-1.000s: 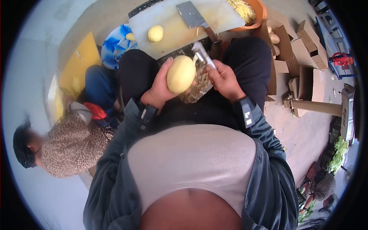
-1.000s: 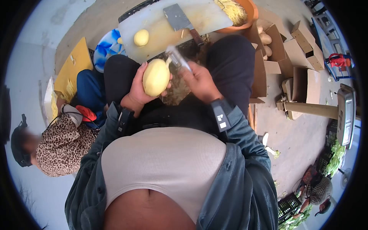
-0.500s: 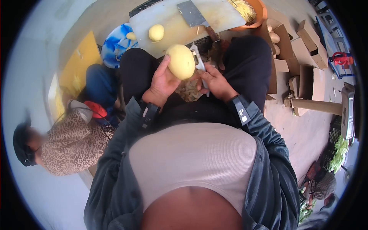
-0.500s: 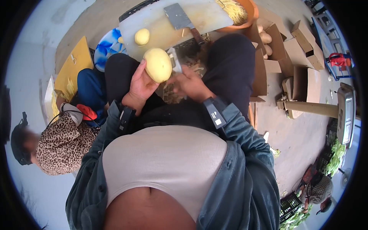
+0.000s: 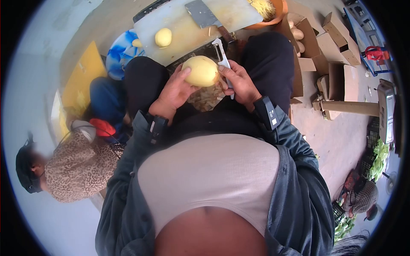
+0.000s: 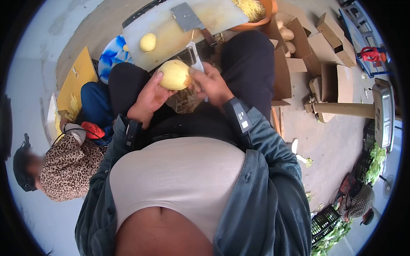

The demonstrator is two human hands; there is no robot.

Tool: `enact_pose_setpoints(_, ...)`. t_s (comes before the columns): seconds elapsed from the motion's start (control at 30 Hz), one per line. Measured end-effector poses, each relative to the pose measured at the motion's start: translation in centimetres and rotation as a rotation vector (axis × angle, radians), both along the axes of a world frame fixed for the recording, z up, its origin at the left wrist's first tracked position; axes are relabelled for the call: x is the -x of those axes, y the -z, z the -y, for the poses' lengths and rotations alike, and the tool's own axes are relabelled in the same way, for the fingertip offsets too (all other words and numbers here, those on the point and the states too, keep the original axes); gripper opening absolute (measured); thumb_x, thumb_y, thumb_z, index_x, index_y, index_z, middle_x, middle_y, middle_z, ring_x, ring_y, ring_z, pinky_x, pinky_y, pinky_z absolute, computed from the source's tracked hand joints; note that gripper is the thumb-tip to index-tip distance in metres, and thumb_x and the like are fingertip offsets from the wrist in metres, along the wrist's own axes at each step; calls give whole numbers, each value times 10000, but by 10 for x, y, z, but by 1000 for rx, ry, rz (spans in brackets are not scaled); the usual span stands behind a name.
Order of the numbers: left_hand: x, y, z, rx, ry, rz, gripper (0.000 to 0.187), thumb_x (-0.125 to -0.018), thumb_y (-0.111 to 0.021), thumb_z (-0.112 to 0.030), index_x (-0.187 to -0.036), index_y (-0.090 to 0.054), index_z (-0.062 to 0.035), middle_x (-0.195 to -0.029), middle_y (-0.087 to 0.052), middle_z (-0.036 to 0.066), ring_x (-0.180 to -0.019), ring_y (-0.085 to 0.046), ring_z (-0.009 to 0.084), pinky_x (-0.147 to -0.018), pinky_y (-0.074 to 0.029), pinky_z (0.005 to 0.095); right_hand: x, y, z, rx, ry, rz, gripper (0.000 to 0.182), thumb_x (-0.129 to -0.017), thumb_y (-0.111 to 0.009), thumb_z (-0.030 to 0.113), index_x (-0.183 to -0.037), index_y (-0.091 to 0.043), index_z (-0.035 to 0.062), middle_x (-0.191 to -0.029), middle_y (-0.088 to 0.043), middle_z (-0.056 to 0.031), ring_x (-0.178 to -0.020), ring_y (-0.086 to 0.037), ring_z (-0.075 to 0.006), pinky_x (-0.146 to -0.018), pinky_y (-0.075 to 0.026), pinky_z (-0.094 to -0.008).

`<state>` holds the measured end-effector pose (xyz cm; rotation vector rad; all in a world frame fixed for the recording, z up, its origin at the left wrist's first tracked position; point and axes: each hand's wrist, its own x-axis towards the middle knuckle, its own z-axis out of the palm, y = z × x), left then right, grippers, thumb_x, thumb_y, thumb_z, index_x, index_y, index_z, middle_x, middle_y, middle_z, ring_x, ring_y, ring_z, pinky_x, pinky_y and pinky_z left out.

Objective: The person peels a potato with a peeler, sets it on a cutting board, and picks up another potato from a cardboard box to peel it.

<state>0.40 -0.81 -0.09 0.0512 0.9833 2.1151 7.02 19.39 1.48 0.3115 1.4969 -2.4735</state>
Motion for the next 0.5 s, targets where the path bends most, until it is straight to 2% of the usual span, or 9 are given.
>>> enact_pose_setpoints(0.07,1,2,1,25,22,-44,498,-909,-575,-272,-1330,-397,-74,-1295,-490,92,-1192,-494,233,-979,-426,434,0,-3,-1,20,24,0,203,-924,-548,232,-1042,-533,68,-711,-564,-9,-576,-469,-28,-435,-298,-184)
enact_pose_setpoints(0.17,1,1,1,67,69,-99,519,-897,-590,-279,-1333,-398,-73,-1286,-493,92,-1192,-494,225,-980,-428,419,-2,-6,-2,27,39,29,174,-959,-518,197,-1070,-524,62,-766,-542,-6,-555,-496,-44,-392,-273,-172)
enact_pose_setpoints(0.27,-4,1,0,97,122,-146,535,-884,-606,-281,-1331,-403,-68,-1275,-498,92,-1186,-497,214,-974,-437,398,-2,-7,-2,22,65,64,164,-959,-523,190,-1072,-534,71,-779,-546,0,-551,-476,-23,-393,-267,-169)
enact_pose_setpoints(0.33,-6,0,-1,113,148,-181,544,-877,-615,-283,-1328,-406,-62,-1270,-500,92,-1182,-500,208,-969,-442,384,-1,-4,-2,7,61,87,150,-955,-533,172,-1070,-542,77,-752,-532,6,-509,-398,-6,-392,-259,-169)
enact_pose_setpoints(0.4,-6,-2,1,170,184,-139,621,-827,-670,-312,-1329,-401,-64,-1223,-533,83,-1047,-577,200,-862,-482,336,-2,-1,-3,13,40,68,142,-953,-535,159,-1069,-545,77,-741,-526,8,-493,-369,-5,-389,-256,-169)
enact_pose_setpoints(0.5,-3,0,4,212,230,-126,606,-836,-659,-346,-1306,-423,-45,-1193,-551,89,-1030,-589,200,-886,-477,336,-4,4,-2,66,21,28,130,-952,-538,142,-1063,-552,76,-719,-515,9,-468,-337,-5,-381,-249,-169)
